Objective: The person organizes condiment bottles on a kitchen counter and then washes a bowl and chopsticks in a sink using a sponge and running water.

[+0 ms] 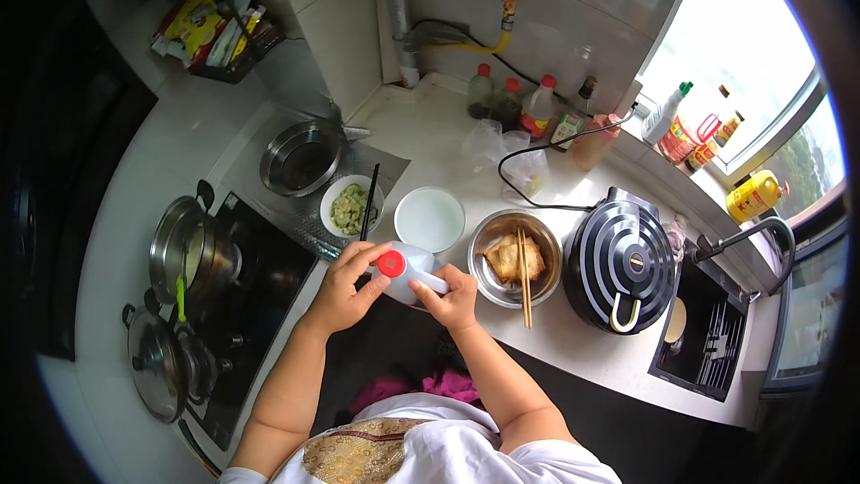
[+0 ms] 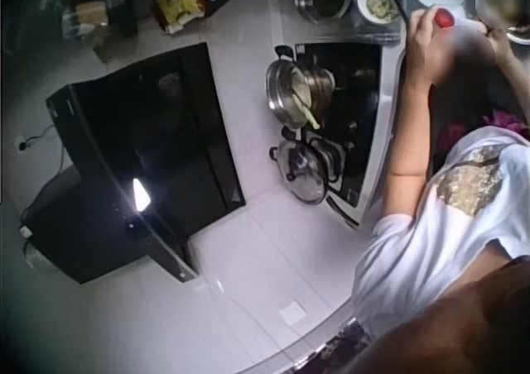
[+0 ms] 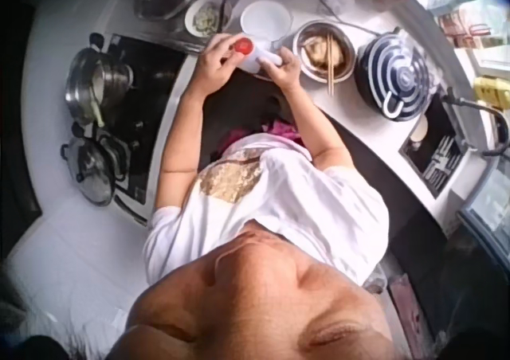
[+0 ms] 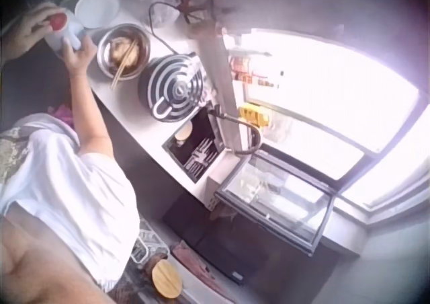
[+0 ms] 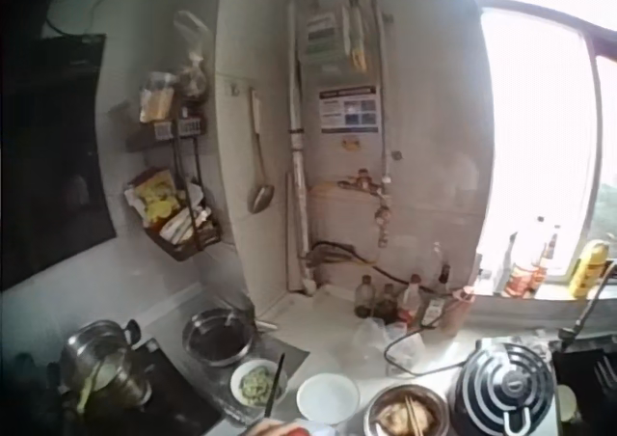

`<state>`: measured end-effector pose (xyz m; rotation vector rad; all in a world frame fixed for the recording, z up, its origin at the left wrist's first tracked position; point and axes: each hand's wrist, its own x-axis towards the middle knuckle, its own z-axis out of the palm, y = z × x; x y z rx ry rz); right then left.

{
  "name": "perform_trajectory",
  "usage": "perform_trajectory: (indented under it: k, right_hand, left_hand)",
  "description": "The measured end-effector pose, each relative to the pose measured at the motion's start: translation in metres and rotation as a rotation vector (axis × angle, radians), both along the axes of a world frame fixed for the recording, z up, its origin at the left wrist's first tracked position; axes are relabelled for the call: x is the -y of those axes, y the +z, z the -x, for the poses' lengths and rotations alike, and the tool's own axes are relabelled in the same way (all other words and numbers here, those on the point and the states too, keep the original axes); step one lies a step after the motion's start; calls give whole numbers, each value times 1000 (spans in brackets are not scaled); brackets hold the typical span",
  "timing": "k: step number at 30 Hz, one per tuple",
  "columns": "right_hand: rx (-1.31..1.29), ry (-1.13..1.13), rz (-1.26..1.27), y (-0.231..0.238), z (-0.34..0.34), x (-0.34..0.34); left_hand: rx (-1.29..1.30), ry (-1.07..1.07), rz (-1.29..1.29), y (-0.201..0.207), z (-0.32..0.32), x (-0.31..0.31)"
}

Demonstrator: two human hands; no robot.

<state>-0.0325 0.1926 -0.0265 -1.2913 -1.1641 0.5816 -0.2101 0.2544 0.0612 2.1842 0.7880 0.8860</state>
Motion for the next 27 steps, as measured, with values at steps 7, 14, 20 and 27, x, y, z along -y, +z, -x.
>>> perform_trajectory:
  k: [7, 14, 20, 27]
  right_hand:
    - [53, -51, 26, -9, -10, -12]
    - [149, -29, 115, -1, -14, -10]
    - [102, -59, 67, -3, -6, -6]
    - [101, -66, 80, -6, -7, -6]
  left_hand:
    - [-85, -110, 33, -7, -8, -30]
    - [-259, -321, -186, 15, -17, -57]
    - [-248, -204, -340, 5, -19, -52]
    - [-62, -139, -274, 3, -21, -45]
